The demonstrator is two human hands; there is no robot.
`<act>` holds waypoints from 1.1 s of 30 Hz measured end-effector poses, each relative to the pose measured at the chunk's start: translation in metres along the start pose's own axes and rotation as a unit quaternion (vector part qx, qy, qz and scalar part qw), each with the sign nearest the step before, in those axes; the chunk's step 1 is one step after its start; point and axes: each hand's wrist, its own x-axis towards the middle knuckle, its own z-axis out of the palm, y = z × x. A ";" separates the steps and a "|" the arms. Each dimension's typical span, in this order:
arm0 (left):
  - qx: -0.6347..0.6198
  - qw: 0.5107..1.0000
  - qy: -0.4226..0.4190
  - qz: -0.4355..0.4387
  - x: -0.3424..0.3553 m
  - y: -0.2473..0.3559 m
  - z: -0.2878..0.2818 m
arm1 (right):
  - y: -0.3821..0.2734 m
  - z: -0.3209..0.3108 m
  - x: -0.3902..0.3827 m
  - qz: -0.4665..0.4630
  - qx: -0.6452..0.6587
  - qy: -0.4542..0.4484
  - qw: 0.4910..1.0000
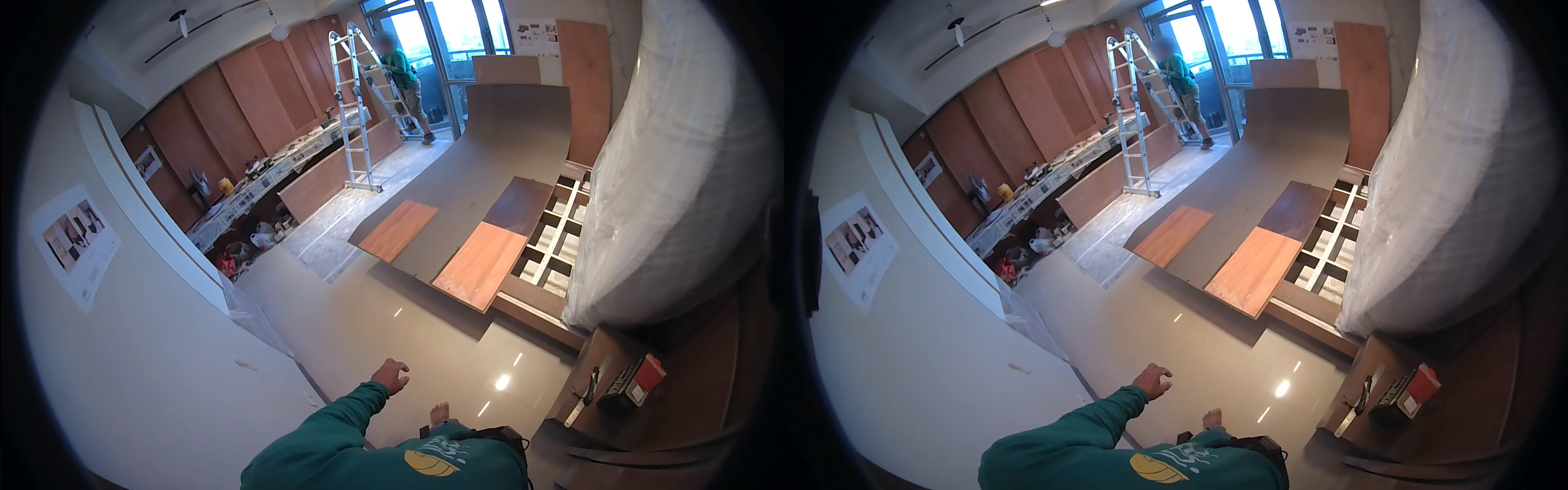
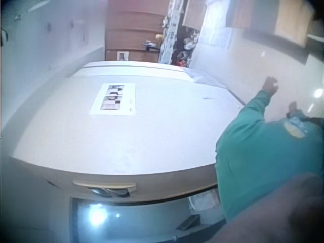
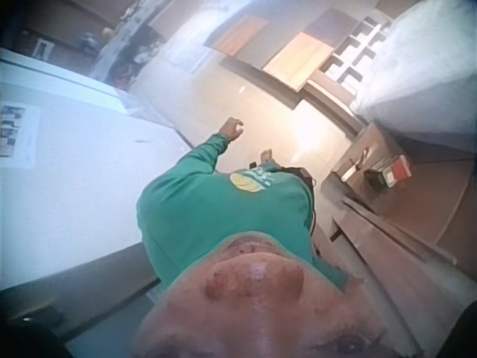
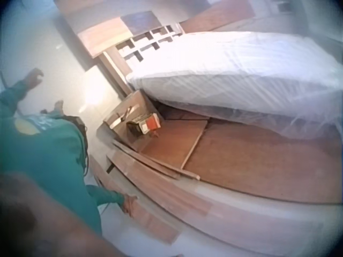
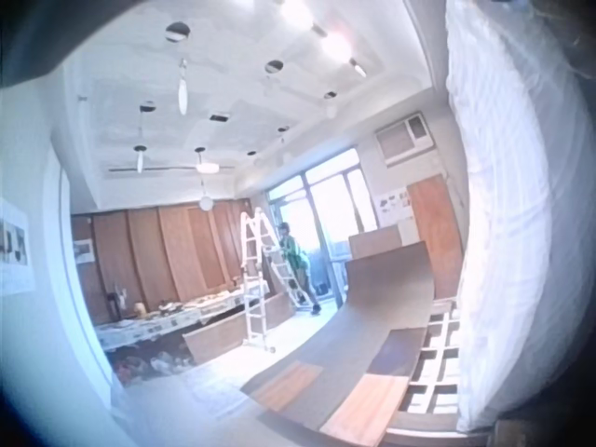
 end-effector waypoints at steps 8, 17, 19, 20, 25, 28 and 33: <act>0.019 1.000 0.017 -0.001 -0.023 -0.028 0.005 | 0.018 0.009 -0.004 0.015 -0.046 0.010 0.999; 0.043 0.996 -0.032 -0.076 -0.057 -0.048 0.015 | 0.022 -0.024 -0.009 0.037 -0.144 0.130 0.980; 0.038 0.995 -0.061 -0.075 -0.057 -0.051 0.019 | 0.014 -0.030 -0.012 0.033 -0.153 0.131 0.979; 0.043 0.996 -0.056 -0.061 -0.057 -0.051 0.021 | 0.009 -0.033 -0.014 0.031 -0.156 0.131 0.979; -0.047 0.994 -0.072 -0.064 -0.048 -0.046 0.020 | -0.022 -0.048 -0.030 0.021 -0.166 0.123 0.978; -0.069 0.991 -0.090 -0.075 -0.038 -0.040 0.014 | -0.043 -0.058 -0.040 0.022 -0.169 0.119 0.978; -0.007 0.995 -0.075 -0.070 -0.026 -0.035 0.001 | -0.058 -0.060 -0.050 0.022 -0.166 0.057 0.984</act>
